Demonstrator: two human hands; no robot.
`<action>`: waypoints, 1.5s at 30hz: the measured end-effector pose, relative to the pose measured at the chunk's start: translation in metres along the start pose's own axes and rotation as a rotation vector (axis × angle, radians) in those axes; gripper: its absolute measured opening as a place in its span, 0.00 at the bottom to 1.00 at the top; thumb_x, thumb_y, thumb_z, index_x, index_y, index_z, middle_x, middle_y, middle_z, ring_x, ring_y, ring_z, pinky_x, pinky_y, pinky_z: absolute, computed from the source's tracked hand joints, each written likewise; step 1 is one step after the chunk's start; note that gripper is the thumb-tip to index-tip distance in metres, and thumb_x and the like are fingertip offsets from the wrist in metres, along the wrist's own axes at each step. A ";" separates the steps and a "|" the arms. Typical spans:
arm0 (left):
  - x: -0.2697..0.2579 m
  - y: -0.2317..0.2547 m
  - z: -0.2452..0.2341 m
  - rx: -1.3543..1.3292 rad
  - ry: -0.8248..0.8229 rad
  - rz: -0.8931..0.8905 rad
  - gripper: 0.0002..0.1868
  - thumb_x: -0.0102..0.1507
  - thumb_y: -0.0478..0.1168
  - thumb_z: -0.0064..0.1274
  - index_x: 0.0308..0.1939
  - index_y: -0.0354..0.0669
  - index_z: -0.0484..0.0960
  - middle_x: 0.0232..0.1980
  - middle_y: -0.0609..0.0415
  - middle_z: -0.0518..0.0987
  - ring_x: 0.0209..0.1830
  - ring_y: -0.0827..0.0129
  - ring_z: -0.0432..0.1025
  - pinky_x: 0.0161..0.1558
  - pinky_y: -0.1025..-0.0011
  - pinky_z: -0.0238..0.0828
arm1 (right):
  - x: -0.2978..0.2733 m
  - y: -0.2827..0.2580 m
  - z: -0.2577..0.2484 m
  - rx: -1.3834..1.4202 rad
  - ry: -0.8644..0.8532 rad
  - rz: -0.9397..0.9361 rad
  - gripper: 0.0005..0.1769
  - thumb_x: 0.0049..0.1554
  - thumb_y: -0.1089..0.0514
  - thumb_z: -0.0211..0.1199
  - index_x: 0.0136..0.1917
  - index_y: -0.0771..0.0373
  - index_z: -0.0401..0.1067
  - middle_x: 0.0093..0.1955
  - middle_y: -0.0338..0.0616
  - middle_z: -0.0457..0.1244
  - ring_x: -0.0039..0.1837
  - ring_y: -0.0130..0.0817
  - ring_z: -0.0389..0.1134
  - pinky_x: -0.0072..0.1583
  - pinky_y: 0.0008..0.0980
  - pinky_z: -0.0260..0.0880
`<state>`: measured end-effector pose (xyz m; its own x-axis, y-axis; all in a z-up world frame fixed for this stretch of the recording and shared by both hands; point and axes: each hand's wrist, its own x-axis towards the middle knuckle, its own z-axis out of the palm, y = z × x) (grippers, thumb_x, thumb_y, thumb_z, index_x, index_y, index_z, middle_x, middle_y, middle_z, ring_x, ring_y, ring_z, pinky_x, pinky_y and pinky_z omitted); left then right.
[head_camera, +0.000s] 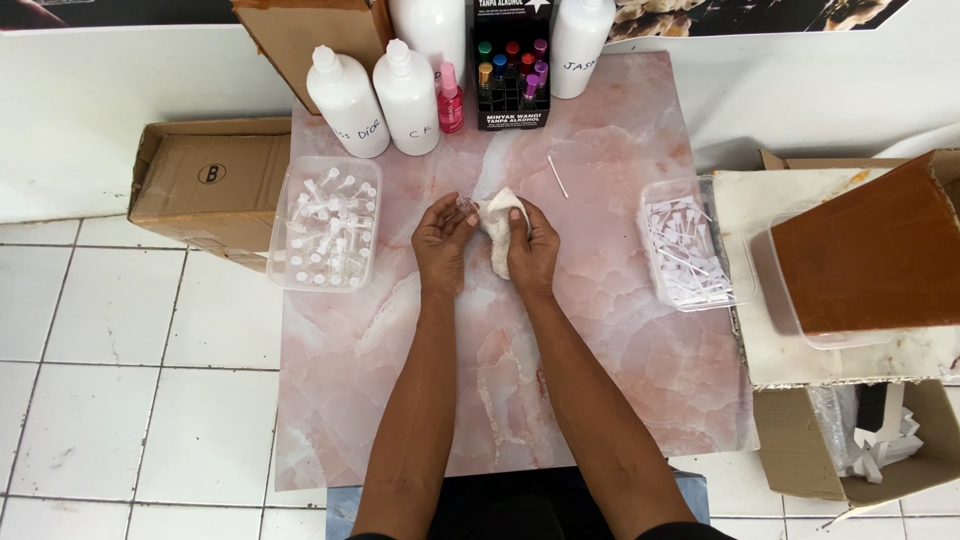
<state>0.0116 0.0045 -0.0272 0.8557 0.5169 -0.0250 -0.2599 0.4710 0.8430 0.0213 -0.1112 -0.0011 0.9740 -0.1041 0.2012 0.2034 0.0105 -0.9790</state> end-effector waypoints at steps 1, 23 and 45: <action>-0.001 0.002 0.001 0.018 0.008 -0.009 0.26 0.57 0.24 0.66 0.59 0.36 0.79 0.48 0.47 0.81 0.51 0.61 0.79 0.56 0.67 0.82 | 0.000 0.000 0.000 0.003 -0.001 -0.001 0.13 0.69 0.60 0.55 0.62 0.63 0.77 0.55 0.48 0.71 0.57 0.27 0.68 0.64 0.39 0.69; -0.018 0.001 0.012 0.526 0.069 0.338 0.16 0.64 0.26 0.59 0.55 0.37 0.80 0.48 0.48 0.80 0.50 0.65 0.77 0.53 0.64 0.80 | 0.006 0.020 -0.019 -0.141 -0.129 0.124 0.11 0.65 0.56 0.60 0.56 0.54 0.81 0.45 0.40 0.72 0.49 0.26 0.70 0.56 0.34 0.72; -0.024 0.007 0.019 0.850 -0.005 0.694 0.14 0.66 0.28 0.56 0.54 0.40 0.77 0.48 0.53 0.75 0.49 0.60 0.75 0.50 0.65 0.77 | 0.007 0.043 -0.040 -0.884 -0.202 -0.377 0.09 0.55 0.51 0.71 0.48 0.55 0.81 0.51 0.42 0.66 0.51 0.49 0.69 0.50 0.48 0.73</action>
<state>-0.0022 -0.0181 -0.0103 0.6450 0.4748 0.5988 -0.2939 -0.5691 0.7679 0.0325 -0.1508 -0.0430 0.8760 0.2251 0.4265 0.4367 -0.7455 -0.5036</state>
